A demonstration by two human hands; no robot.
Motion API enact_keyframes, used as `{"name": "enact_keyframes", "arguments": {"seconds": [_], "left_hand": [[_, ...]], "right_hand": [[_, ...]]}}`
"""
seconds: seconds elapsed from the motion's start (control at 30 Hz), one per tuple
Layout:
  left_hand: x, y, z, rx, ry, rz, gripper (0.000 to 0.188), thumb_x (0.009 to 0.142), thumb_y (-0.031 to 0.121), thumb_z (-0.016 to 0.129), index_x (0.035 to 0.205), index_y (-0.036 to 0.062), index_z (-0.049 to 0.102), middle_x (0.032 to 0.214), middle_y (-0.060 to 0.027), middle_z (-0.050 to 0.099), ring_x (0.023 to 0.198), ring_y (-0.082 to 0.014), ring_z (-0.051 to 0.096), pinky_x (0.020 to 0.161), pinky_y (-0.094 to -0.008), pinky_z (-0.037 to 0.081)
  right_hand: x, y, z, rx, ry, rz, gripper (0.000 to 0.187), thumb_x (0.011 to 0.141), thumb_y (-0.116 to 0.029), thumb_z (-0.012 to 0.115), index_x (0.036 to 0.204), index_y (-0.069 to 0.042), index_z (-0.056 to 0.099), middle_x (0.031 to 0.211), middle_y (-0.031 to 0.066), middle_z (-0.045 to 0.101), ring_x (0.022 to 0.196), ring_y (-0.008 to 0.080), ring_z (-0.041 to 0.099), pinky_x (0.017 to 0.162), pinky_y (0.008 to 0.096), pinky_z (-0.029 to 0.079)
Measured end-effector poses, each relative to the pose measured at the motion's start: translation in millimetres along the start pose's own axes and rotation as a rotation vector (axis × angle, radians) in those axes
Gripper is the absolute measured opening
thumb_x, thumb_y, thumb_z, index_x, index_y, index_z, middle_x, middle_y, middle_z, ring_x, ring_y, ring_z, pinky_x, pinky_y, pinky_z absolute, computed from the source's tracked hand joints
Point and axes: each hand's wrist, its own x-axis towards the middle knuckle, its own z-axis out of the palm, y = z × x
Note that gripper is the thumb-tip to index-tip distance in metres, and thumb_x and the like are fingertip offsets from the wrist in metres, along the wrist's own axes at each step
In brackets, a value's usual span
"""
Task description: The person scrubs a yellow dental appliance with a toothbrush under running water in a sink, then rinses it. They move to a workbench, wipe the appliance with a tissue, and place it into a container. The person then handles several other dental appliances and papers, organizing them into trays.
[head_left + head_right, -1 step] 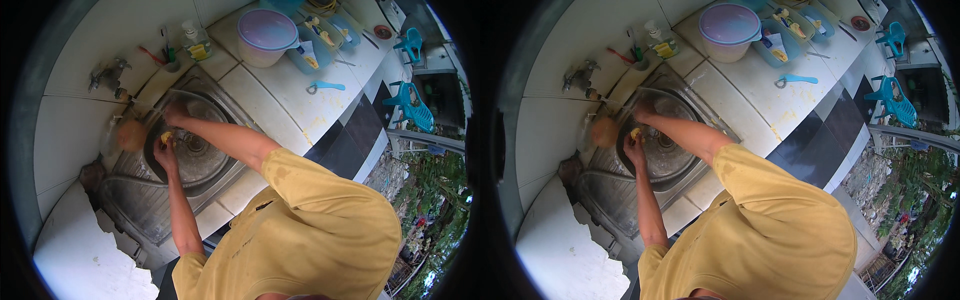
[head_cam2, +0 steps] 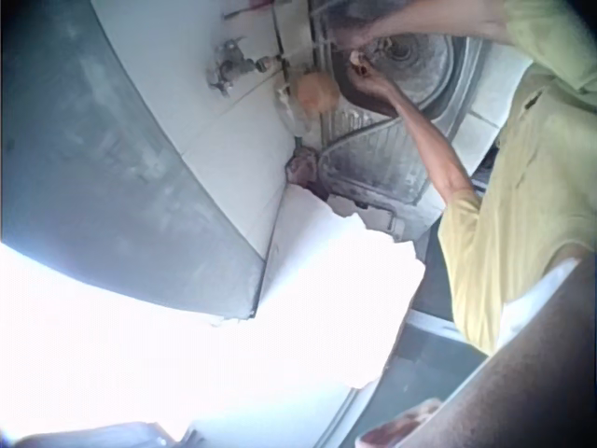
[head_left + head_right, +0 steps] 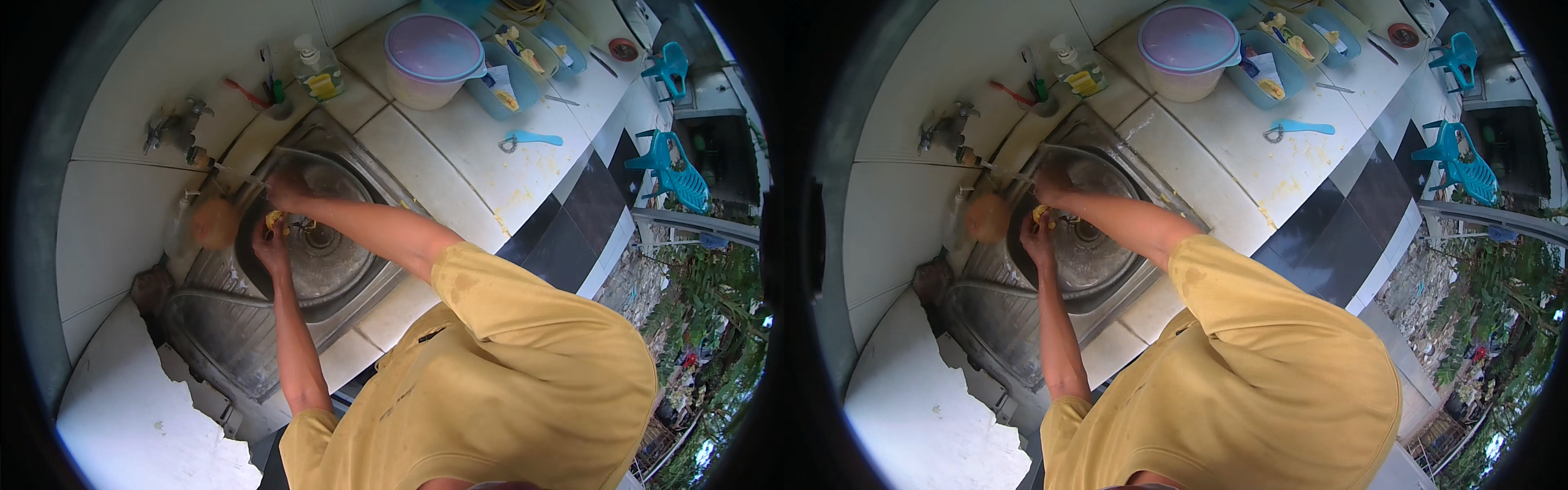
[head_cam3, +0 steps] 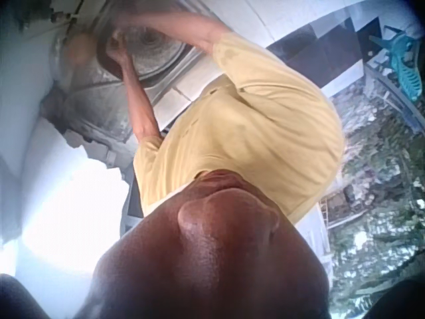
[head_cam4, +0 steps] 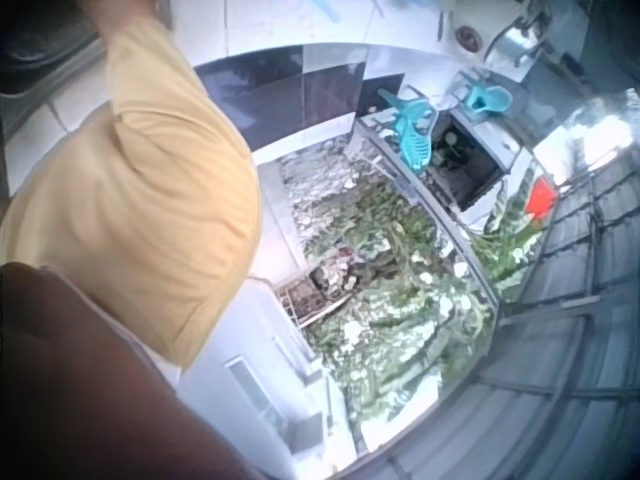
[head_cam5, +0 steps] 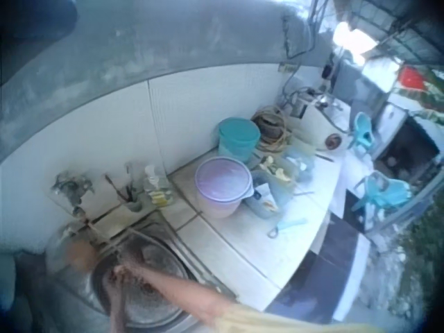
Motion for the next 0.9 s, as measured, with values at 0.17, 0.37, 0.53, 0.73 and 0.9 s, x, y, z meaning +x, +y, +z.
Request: {"name": "enact_keyframes", "arguments": {"seconds": [0.17,0.37,0.53,0.73,0.9], "left_hand": [[27.9,12.0,44.4,-0.361,-0.198,-0.107,0.036,0.104,0.029,0.046,0.121,0.0004,0.058,0.104,-0.0055,0.063,0.083,-0.0131,0.059,0.067,-0.0287,0.048],[46.8,-1.8,75.5,-0.394,-0.257,-0.462,0.036,0.104,0.030,0.042,0.120,0.0042,0.061,0.101,-0.0048,0.063,0.082,-0.0113,0.057,0.063,-0.0280,0.046],[44.0,-13.6,85.4,-0.377,-0.256,-0.298,0.032,0.100,0.025,0.049,0.117,0.0022,0.064,0.092,-0.0046,0.066,0.076,-0.0145,0.060,0.064,-0.0316,0.047],[38.8,-45.5,48.0,-0.129,0.035,-0.203,0.030,0.098,0.017,0.051,0.111,-0.0053,0.067,0.095,-0.0116,0.071,0.078,-0.0153,0.064,0.068,-0.0351,0.050],[13.1,29.9,38.8,-0.394,0.074,-0.369,0.047,0.099,0.020,0.046,0.141,-0.0008,0.044,0.116,-0.0130,0.065,0.099,-0.0213,0.062,0.082,-0.0354,0.049]], "right_hand": [[-28.1,18.6,-13.4,0.179,0.042,0.072,0.027,0.089,-0.022,0.060,0.107,-0.004,0.067,0.088,0.0179,0.070,0.071,0.0272,0.069,0.061,0.0404,0.055],[-38.0,53.5,-29.5,0.456,-0.192,0.479,0.033,0.092,-0.024,0.059,0.107,0.004,0.065,0.090,0.0177,0.070,0.071,0.0256,0.069,0.056,0.0394,0.056],[-33.1,43.7,-24.7,0.311,-0.071,0.512,0.042,0.088,-0.032,0.066,0.105,0.005,0.066,0.087,0.0167,0.068,0.073,0.0240,0.068,0.052,0.0371,0.056],[-50.1,13.2,-28.7,0.702,-0.194,0.454,0.039,0.090,-0.040,0.066,0.108,-0.006,0.066,0.092,0.0081,0.068,0.073,0.0182,0.065,0.054,0.0294,0.049],[-33.3,22.7,-20.1,0.882,-0.220,0.458,0.039,0.094,-0.044,0.059,0.113,-0.010,0.063,0.095,0.0053,0.067,0.076,0.0150,0.065,0.064,0.0309,0.056]]}}
